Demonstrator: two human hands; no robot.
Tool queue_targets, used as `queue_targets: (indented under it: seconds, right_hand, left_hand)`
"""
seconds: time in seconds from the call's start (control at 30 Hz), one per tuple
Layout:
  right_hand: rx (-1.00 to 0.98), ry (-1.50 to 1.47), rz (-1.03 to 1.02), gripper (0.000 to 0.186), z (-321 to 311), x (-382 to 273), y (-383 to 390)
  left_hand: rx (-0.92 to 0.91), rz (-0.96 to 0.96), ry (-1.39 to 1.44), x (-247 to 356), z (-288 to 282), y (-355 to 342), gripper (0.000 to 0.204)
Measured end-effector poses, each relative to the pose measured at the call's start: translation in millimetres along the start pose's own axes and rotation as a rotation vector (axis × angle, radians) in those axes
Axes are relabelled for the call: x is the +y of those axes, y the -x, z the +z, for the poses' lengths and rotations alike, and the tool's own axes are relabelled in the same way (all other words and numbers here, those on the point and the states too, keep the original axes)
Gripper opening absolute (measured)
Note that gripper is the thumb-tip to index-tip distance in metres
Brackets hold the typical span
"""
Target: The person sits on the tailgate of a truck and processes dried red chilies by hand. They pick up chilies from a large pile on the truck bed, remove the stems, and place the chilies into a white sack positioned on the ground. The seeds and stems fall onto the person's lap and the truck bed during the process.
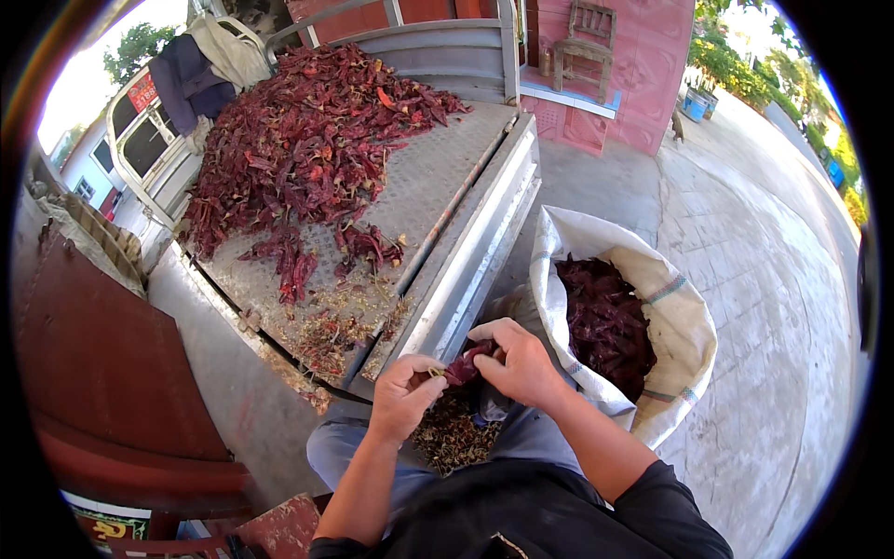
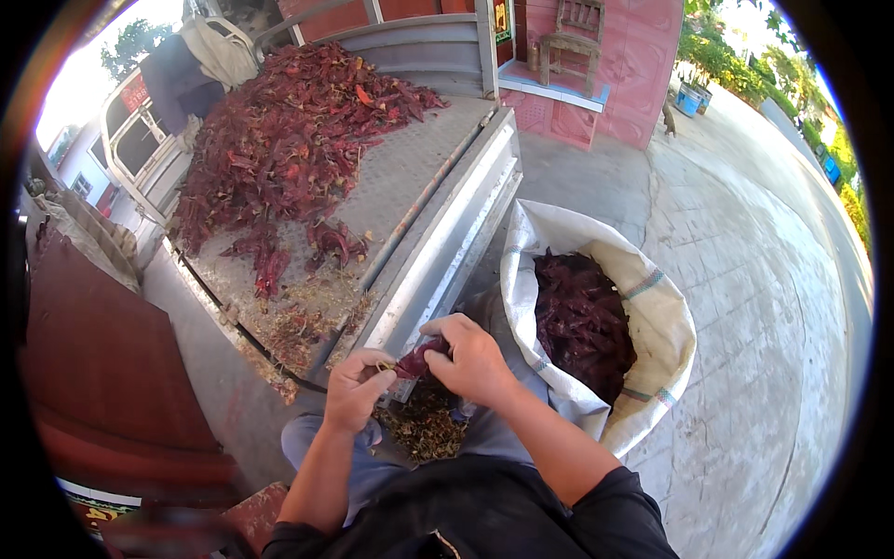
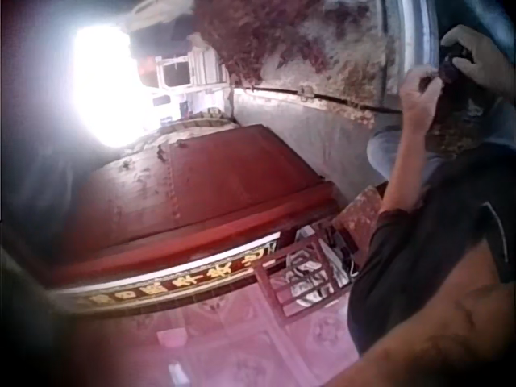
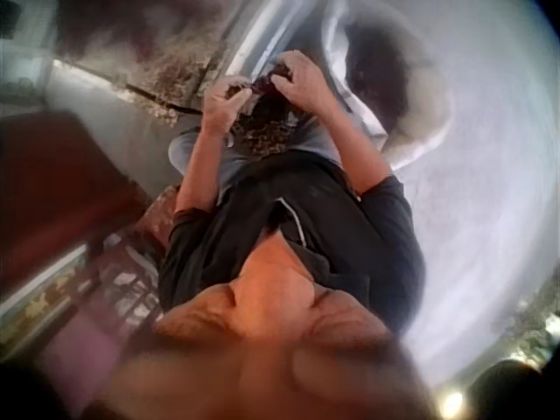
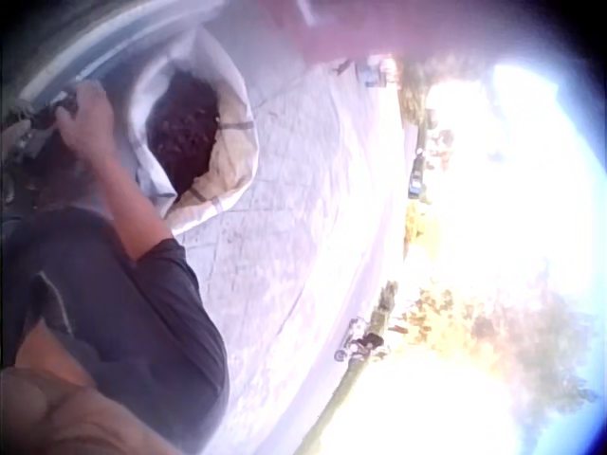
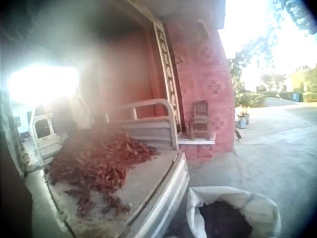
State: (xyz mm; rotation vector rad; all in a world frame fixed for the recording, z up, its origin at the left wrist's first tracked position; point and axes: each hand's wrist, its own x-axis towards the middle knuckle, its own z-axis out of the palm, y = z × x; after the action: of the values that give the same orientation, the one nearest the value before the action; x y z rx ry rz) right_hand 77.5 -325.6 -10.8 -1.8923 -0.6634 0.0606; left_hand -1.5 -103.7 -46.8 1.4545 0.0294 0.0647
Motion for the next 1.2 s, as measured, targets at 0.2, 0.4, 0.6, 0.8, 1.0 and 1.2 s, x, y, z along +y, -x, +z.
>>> queue_targets:
  seconds: [0.2,0.4,0.6,0.8,1.0,1.2]
  right_hand:
    - [-0.211,0.316,-0.418,0.037,0,-9,0]
    - [-0.334,0.211,-0.311,0.026,15,8,4]
    - [-0.390,0.100,-0.198,0.023,24,19,10]
    - [-0.523,-0.209,0.274,0.020,27,13,11]
    - [-0.441,-0.704,0.376,0.020,38,4,22]
    - [-0.470,-0.839,0.303,0.021,28,-2,26]
  left_hand:
    - [-0.084,0.004,-0.043,-16,1,5,0.020]
    - [-0.098,0.277,-0.351,-11,1,7,0.009]
    - [-0.075,0.354,-0.468,-4,7,9,0.011]
    - [-0.003,0.666,-0.869,7,18,8,0.008]
    - [0.190,0.232,-0.196,-11,30,23,0.007]
    - [0.210,-0.089,0.707,-3,34,16,0.012]
